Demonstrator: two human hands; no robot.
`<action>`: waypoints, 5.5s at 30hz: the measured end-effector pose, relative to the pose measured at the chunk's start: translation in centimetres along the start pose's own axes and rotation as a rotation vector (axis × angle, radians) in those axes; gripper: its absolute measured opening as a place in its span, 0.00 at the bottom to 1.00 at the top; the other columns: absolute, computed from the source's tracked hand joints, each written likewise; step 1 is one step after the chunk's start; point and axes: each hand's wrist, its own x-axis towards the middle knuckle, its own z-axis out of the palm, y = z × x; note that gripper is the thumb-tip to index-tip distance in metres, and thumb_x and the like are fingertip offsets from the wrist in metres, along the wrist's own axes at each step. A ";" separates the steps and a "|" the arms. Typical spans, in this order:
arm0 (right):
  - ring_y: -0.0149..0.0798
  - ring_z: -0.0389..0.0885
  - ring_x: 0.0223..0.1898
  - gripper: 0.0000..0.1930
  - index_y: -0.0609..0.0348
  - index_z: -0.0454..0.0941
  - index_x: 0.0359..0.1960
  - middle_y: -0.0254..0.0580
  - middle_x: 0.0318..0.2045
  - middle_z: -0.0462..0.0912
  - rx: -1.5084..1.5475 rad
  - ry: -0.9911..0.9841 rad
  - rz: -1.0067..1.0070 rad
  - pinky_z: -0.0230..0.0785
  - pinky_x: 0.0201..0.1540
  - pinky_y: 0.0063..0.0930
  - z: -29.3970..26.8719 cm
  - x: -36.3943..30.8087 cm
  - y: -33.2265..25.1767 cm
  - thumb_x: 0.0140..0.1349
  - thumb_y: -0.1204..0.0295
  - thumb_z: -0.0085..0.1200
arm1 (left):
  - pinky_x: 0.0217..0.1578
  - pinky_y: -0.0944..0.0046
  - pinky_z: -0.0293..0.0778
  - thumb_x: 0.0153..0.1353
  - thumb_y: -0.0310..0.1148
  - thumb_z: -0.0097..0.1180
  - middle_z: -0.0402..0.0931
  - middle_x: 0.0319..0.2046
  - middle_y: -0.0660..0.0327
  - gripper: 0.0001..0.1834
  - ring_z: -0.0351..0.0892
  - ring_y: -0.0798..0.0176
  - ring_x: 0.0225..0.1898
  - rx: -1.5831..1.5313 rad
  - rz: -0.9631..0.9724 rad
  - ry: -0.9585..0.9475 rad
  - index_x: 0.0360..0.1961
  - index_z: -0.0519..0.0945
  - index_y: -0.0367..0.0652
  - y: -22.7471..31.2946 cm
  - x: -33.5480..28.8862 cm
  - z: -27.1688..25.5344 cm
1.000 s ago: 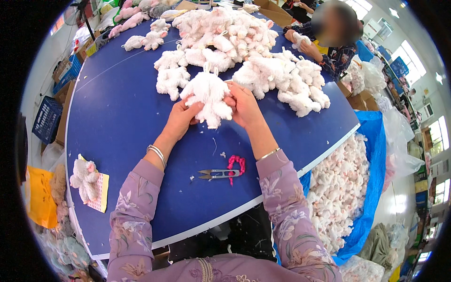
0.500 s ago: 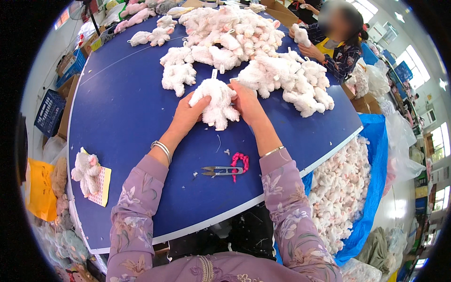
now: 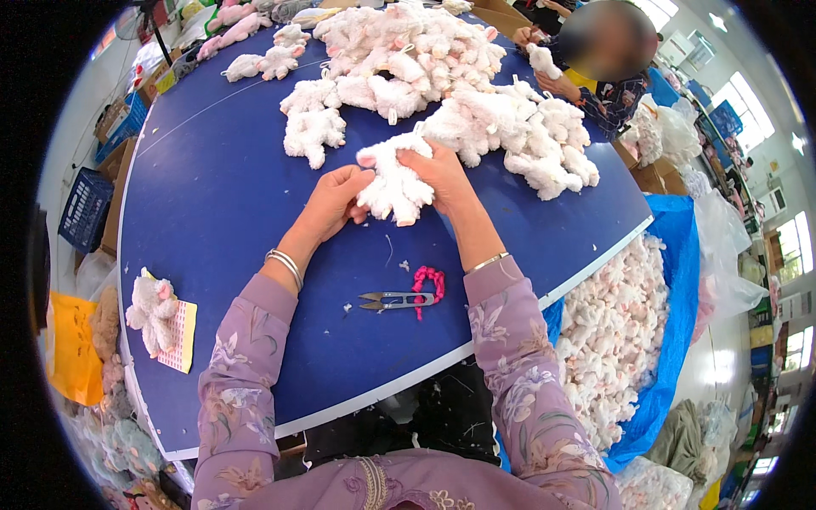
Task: The person trims excess fabric and threads from small white stuffed animals using scissors. They pick up each toy, snip loose threads, and place the finished items on the table.
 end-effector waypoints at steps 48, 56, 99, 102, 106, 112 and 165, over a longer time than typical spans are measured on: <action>0.55 0.78 0.29 0.07 0.63 0.73 0.20 0.53 0.24 0.77 -0.891 0.033 -0.359 0.71 0.33 0.43 4.1 -1.5 1.6 0.40 0.74 0.58 | 0.29 0.72 0.73 0.66 0.34 0.54 0.77 0.40 0.62 0.15 0.78 0.71 0.35 0.147 0.212 0.433 0.49 0.73 0.38 -0.3 0.6 -1.4; 0.56 0.81 0.34 0.11 0.65 0.72 0.25 0.59 0.30 0.81 -0.578 0.137 -0.407 0.71 0.38 0.43 4.5 -2.8 1.3 0.49 0.68 0.57 | 0.17 0.75 0.60 0.65 0.36 0.56 0.77 0.32 0.66 0.14 0.71 0.76 0.22 -0.003 0.281 0.463 0.48 0.74 0.40 -0.3 0.7 1.2; 0.23 0.69 0.22 0.08 0.63 0.72 0.31 0.34 0.20 0.76 -0.498 0.018 -0.271 0.63 0.25 0.22 4.3 -2.6 2.2 0.61 0.70 0.54 | 0.16 0.72 0.65 0.65 0.32 0.55 0.76 0.32 0.63 0.16 0.73 0.72 0.22 -0.036 0.316 0.412 0.52 0.71 0.40 0.6 0.2 0.5; 0.23 0.68 0.23 0.07 0.63 0.71 0.33 0.32 0.21 0.75 -0.573 -0.034 -0.398 0.63 0.26 0.22 4.7 -2.9 2.2 0.64 0.71 0.51 | 0.16 0.72 0.65 0.64 0.31 0.55 0.77 0.32 0.62 0.15 0.73 0.71 0.22 -0.076 0.312 0.428 0.50 0.72 0.39 0.3 0.4 0.0; 0.29 0.75 0.24 0.10 0.64 0.70 0.33 0.39 0.22 0.78 -0.586 -0.010 -0.506 0.67 0.27 0.28 4.4 -2.5 2.7 0.63 0.69 0.52 | 0.16 0.72 0.65 0.64 0.31 0.56 0.77 0.34 0.61 0.16 0.74 0.71 0.23 -0.054 0.319 0.403 0.51 0.71 0.39 0.3 0.5 -0.2; 0.23 0.75 0.24 0.15 0.66 0.71 0.37 0.36 0.22 0.79 -0.365 0.118 -0.226 0.66 0.25 0.22 3.6 -1.3 2.6 0.59 0.67 0.60 | 0.21 0.70 0.71 0.64 0.32 0.56 0.78 0.41 0.61 0.19 0.78 0.69 0.32 -0.106 0.336 0.323 0.55 0.71 0.39 -0.3 0.5 -1.4; 0.36 0.77 0.35 0.16 0.59 0.74 0.44 0.45 0.41 0.81 -0.335 0.466 -0.333 0.70 0.37 0.31 -8.9 -2.5 -6.4 0.59 0.62 0.53 | 0.29 0.74 0.68 0.65 0.38 0.53 0.79 0.39 0.58 0.20 0.77 0.72 0.30 0.236 0.166 0.127 0.51 0.70 0.35 0.4 0.5 -0.7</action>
